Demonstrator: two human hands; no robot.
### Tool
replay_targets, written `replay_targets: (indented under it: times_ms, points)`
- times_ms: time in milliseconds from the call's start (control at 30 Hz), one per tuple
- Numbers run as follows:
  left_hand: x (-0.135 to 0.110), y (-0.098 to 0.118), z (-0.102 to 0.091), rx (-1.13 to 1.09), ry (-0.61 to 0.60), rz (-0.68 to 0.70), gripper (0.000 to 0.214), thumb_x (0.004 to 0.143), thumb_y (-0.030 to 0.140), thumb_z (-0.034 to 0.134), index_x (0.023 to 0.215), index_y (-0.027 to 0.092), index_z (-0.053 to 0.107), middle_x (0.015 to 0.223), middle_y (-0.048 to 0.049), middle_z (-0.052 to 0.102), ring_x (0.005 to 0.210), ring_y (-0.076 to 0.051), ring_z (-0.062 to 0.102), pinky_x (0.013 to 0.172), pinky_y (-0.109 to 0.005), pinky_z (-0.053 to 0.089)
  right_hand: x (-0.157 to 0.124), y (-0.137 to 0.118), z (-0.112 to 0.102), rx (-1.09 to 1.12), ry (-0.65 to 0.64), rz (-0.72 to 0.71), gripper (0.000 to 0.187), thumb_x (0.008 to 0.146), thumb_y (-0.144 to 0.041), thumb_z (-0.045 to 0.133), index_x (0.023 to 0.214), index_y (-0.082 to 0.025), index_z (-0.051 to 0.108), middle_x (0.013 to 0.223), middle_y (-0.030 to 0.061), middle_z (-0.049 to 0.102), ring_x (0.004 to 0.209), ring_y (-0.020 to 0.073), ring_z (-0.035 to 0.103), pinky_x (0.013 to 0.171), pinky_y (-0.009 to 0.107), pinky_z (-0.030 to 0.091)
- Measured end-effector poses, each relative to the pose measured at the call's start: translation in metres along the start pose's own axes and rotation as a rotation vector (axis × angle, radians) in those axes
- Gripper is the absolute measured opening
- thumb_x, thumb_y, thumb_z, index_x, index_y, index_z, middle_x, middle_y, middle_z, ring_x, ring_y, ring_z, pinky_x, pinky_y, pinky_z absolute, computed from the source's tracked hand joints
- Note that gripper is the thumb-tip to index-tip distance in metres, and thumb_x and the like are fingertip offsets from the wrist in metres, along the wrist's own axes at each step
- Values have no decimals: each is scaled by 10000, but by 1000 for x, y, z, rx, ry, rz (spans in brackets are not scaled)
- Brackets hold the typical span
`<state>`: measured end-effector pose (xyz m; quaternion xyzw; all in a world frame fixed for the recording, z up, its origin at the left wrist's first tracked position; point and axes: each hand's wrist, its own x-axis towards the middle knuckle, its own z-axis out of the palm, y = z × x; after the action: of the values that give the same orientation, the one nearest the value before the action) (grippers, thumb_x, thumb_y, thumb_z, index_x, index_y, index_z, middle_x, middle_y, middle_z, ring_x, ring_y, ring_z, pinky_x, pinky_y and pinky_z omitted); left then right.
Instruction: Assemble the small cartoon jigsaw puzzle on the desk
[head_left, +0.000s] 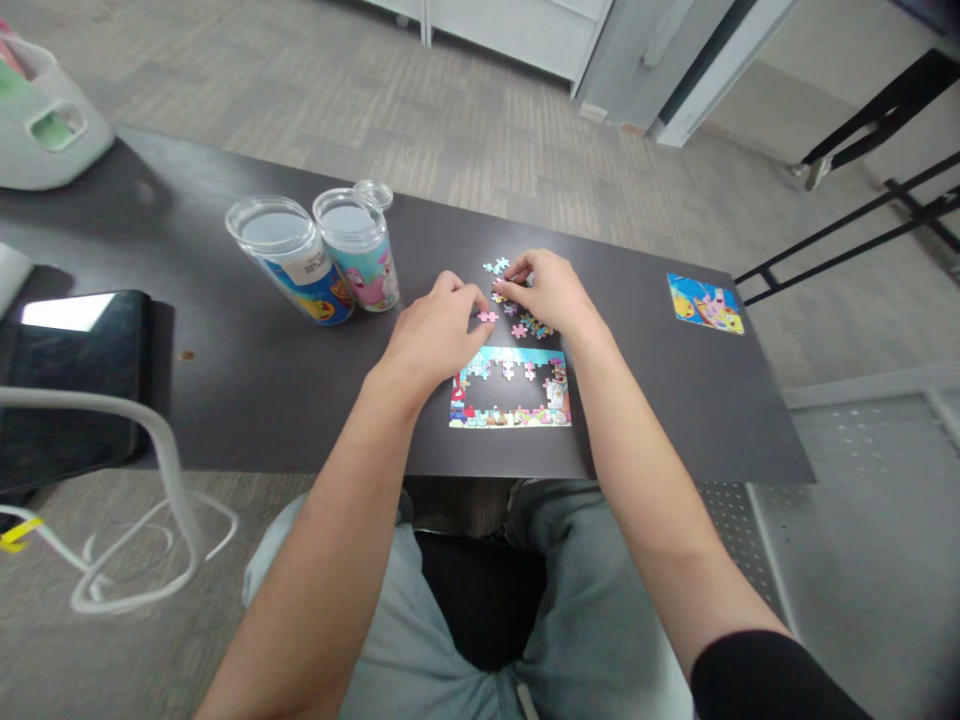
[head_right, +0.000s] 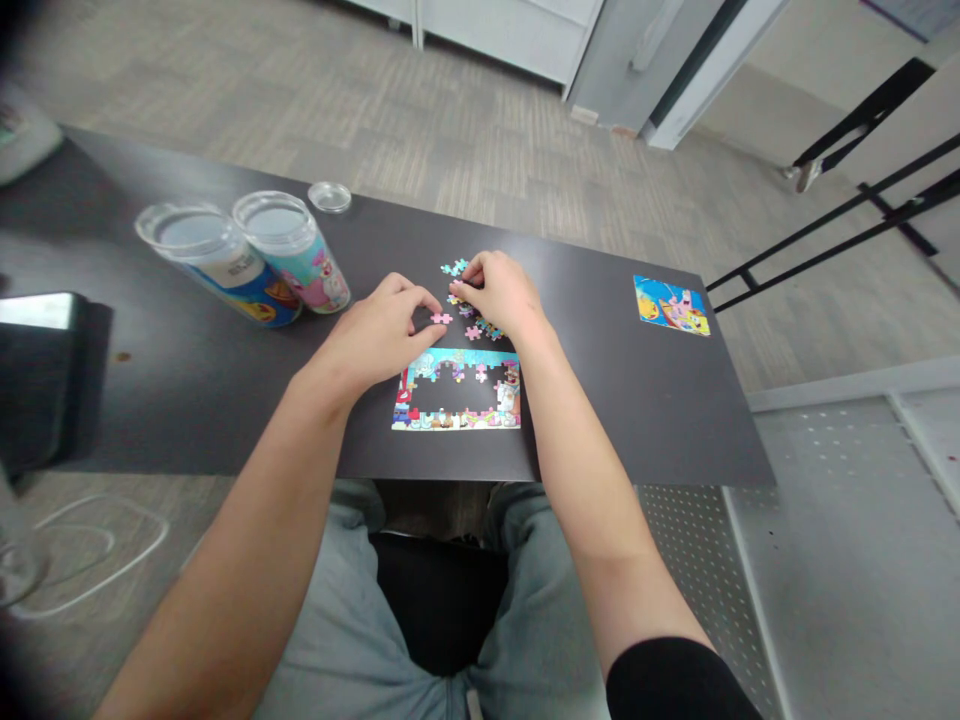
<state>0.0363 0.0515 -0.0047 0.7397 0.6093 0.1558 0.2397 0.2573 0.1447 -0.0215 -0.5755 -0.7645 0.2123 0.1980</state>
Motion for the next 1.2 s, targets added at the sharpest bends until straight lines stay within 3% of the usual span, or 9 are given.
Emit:
replay_targets:
  times_ms: [333,533,633,767,867,1000,1067,1200]
  points:
    - [1,4,0,38,6,-25,281,1205,346,815,1462,256,883,1629,-140,751,1027,-301,813,1032,-505,633,-7,-4,-4,52,-56,-23,100,1079,-196,950,1038,-252,879,1157,75,946,1052,290,850,1073,443,653]
    - [1,5,-2,40,-7,-38,282,1213,341,808,1472,251,877,1651,-155,743,1035,-310,814,1043,-528,624,-5,1,-4,-17,-16,-61,123,1049,-179,957,1116,-250,882,1319,126,882,1245,338,836,1194,495,642]
    - [1,1,0,20,7,-17,262,1207,351,812,1445,257,871,1646,-156,752,1033,-313,816,1046,-528,632,-5,3,-5,-27,-34,-65,97,1062,-173,926,1102,-258,898,1312,118,859,1236,335,822,1226,509,633]
    - [0,1,1,9,1,-8,269,1212,331,808,1459,244,872,1646,-163,757,1054,-321,826,1075,-536,640,-6,-1,-6,4,-72,-83,202,1049,-74,834,1112,-251,907,1327,99,855,1134,289,800,1206,477,641]
    - [-1,4,-2,20,-19,-23,279,1224,312,811,1479,222,878,1670,-169,749,1089,-330,836,1106,-543,643,-8,-3,-5,-4,-54,-92,309,1028,7,779,1167,-245,894,1332,102,855,1170,296,809,1201,476,639]
    - [-2,7,-3,30,-30,-20,292,1234,307,817,1501,207,877,1679,-167,745,1109,-321,841,1137,-529,644,-10,-1,-3,-46,35,-40,139,1074,-158,924,1102,-264,838,1329,127,851,1275,361,808,1236,559,616]
    - [-3,5,-3,24,-28,-10,283,1229,310,811,1489,219,874,1665,-159,745,1096,-313,840,1131,-517,647,-10,-1,-3,-59,46,-23,160,1067,-236,983,1044,-270,829,1323,133,847,1288,381,805,1240,587,607]
    - [-3,-1,0,-2,-13,19,263,1207,324,797,1444,240,874,1612,-136,748,1077,-309,833,1118,-505,652,-10,-2,-5,-48,3,-11,129,1075,-209,963,1003,-261,870,1300,137,856,1206,368,824,1168,573,629]
